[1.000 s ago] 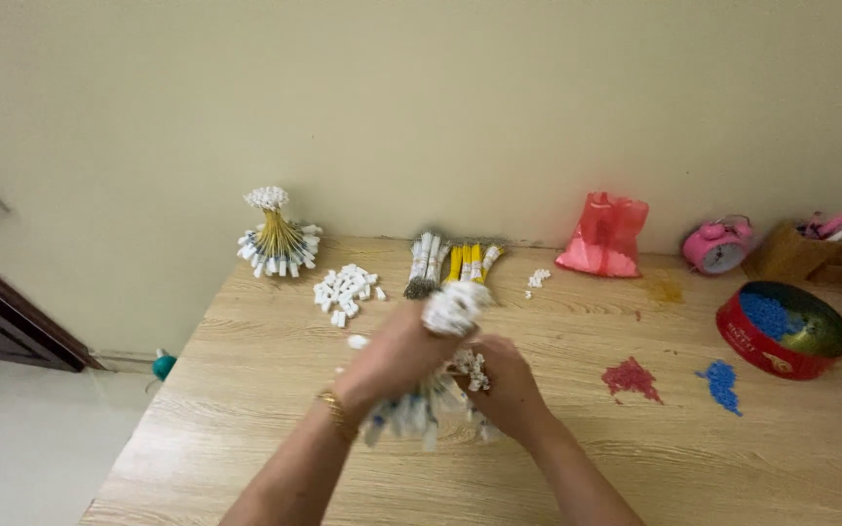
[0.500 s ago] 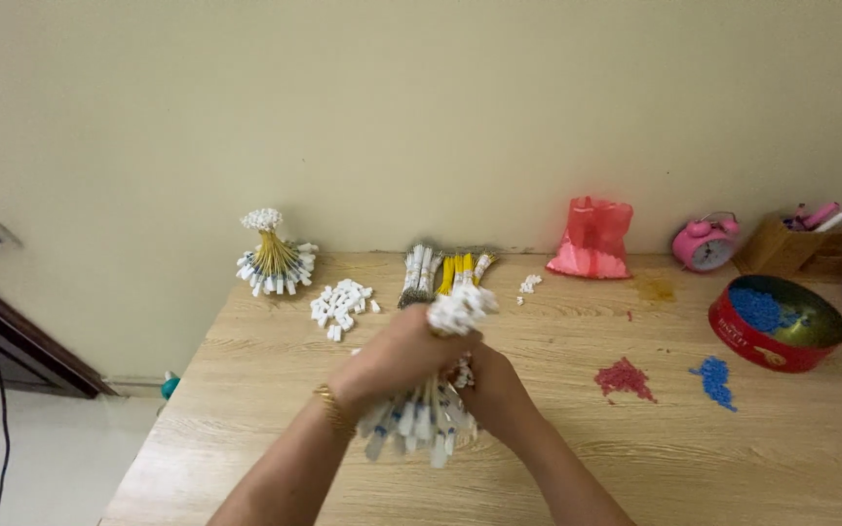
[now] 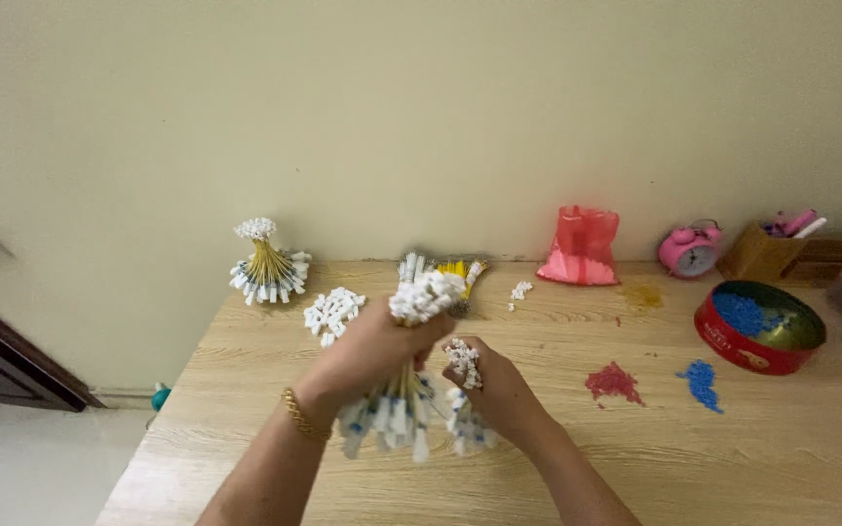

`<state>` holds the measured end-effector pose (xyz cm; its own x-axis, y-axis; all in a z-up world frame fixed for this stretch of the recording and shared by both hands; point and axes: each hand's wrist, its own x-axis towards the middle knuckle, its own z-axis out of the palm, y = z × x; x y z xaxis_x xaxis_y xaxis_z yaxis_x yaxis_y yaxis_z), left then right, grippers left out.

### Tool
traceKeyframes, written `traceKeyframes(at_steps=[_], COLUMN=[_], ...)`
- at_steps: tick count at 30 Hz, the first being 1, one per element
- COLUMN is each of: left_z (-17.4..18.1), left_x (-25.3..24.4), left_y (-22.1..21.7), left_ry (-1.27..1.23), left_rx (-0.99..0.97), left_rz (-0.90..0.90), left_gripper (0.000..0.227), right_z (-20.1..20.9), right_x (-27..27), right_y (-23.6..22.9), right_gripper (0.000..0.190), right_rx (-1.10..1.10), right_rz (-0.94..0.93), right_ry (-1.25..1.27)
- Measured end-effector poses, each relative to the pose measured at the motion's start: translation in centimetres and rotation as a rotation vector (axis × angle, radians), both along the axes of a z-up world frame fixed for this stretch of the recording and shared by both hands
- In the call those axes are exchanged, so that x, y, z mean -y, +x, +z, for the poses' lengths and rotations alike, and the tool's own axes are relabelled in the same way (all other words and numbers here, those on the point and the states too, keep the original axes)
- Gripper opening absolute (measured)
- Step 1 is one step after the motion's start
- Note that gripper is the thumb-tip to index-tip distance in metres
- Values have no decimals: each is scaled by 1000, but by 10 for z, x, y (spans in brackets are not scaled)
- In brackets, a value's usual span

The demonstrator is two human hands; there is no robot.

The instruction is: Attaching white plastic connectors to the ends of wires at a workbench.

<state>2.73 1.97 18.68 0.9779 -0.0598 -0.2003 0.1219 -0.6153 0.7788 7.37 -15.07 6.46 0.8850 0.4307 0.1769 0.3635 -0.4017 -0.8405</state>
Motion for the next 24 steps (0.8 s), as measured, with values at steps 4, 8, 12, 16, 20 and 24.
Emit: traceKeyframes(at_steps=[4, 8, 12, 16, 20, 24], left_z=[-11, -17, 4, 2, -33, -24], left_x=[3, 4, -1, 13, 6, -6], left_y=[5, 6, -11, -19, -3, -10], left_ry=[-112, 27, -92, -44, -320, -225], left_rx=[-15, 292, 26, -18, 163, 100], left_rz=[5, -219, -8, 65, -127, -24], left_gripper=[29, 24, 30, 27, 18, 29], right_z=[-33, -23, 10, -34, -31, -46], right_x=[-4, -8, 0, -9, -9, 20], right_y=[17, 13, 2, 17, 18, 39], right_gripper=[24, 25, 33, 36, 14, 25], right_rx=[174, 304, -51, 275, -48, -112], right_rz=[1, 11, -40, -42, -66, -128], right_ry=[-166, -288, -5, -78, -170, 278])
